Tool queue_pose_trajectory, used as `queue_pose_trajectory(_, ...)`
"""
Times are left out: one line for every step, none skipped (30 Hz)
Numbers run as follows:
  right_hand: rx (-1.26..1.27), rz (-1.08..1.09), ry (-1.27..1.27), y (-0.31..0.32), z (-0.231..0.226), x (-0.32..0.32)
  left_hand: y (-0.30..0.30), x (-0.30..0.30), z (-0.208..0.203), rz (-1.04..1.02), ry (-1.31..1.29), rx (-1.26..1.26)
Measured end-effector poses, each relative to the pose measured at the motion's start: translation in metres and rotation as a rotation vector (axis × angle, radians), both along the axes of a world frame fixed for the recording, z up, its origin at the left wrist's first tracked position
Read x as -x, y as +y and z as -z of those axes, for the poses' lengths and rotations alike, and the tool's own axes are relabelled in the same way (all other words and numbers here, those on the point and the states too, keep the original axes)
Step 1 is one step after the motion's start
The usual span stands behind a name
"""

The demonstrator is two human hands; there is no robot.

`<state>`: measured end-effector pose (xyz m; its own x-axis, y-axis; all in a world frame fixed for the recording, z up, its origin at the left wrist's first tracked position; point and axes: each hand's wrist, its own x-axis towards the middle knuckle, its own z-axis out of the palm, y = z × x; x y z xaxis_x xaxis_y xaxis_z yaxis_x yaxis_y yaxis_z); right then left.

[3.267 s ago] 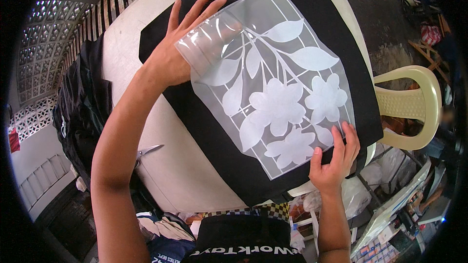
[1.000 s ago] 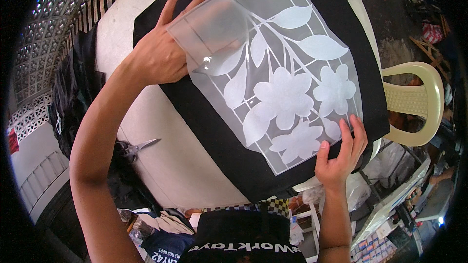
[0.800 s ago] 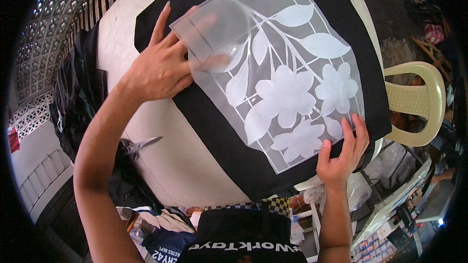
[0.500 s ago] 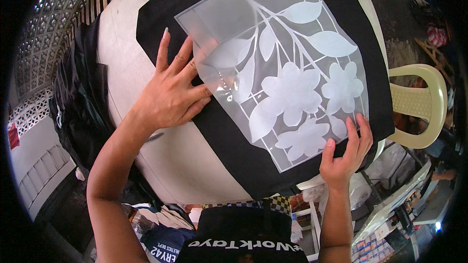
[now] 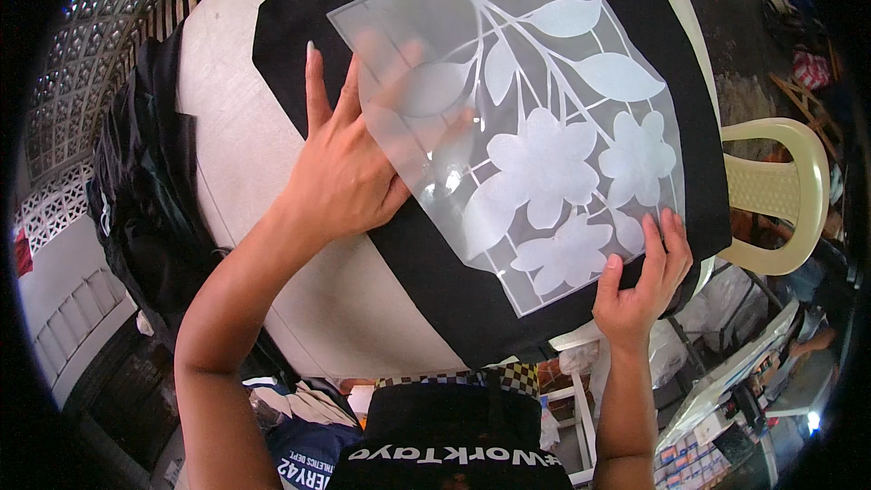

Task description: The person places a black tote bag on a worktable, aligns a white floral design film on it, and uses a small blade to carefully cut and weed the edges of the film by hand.

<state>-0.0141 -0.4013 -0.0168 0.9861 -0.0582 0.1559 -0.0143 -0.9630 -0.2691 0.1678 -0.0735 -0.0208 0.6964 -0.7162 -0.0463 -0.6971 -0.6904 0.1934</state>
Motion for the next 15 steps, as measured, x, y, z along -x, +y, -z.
queue_pose_trajectory(0.005,0.002,0.004,0.0,0.0,0.001,-0.003,-0.003,0.001,-0.009,0.0,0.018)
queue_pose_trajectory(0.005,0.003,0.008,0.0,0.0,0.001,-0.006,-0.006,0.002,-0.019,0.001,0.036)
queue_pose_trajectory(0.005,0.006,0.011,0.0,0.0,0.001,-0.008,-0.009,0.002,-0.023,-0.01,0.03)
queue_pose_trajectory(0.005,0.008,0.015,0.0,0.0,0.001,-0.01,-0.012,0.002,-0.028,-0.022,0.024)
queue_pose_trajectory(0.005,0.011,0.015,0.0,-0.001,0.001,-0.012,-0.015,0.003,-0.032,-0.033,0.018)
queue_pose_trajectory(0.004,0.013,0.015,0.0,0.0,0.001,-0.013,-0.018,0.003,-0.03,-0.042,0.028)
queue_pose_trajectory(0.003,0.015,0.015,0.0,0.0,0.001,-0.012,-0.02,0.004,-0.029,-0.05,0.038)
queue_pose_trajectory(0.001,0.015,0.011,0.0,0.0,0.001,-0.012,-0.022,0.004,-0.027,-0.059,0.048)
queue_pose_trajectory(0.001,0.017,0.008,0.0,0.001,0.002,-0.012,-0.023,0.005,-0.018,-0.071,0.036)
queue_pose_trajectory(0.001,0.018,0.005,0.0,0.002,0.003,-0.012,-0.024,0.006,-0.01,-0.084,0.024)
queue_pose_trajectory(-0.003,0.022,0.004,0.0,0.002,0.003,-0.012,-0.025,0.007,-0.002,-0.097,0.013)
queue_pose_trajectory(-0.006,0.024,0.003,0.0,0.002,0.002,-0.012,-0.026,0.007,0.001,-0.095,0.022)
queue_pose_trajectory(-0.01,0.027,0.003,0.001,0.002,0.002,-0.013,-0.027,0.006,0.003,-0.093,0.032)
queue_pose_trajectory(-0.005,0.027,0.007,0.001,0.002,0.003,-0.013,-0.029,0.006,0.006,-0.092,0.043)
queue_pose_trajectory(-0.002,0.026,0.01,0.001,0.002,0.003,-0.013,-0.031,0.006,0.009,-0.094,0.057)
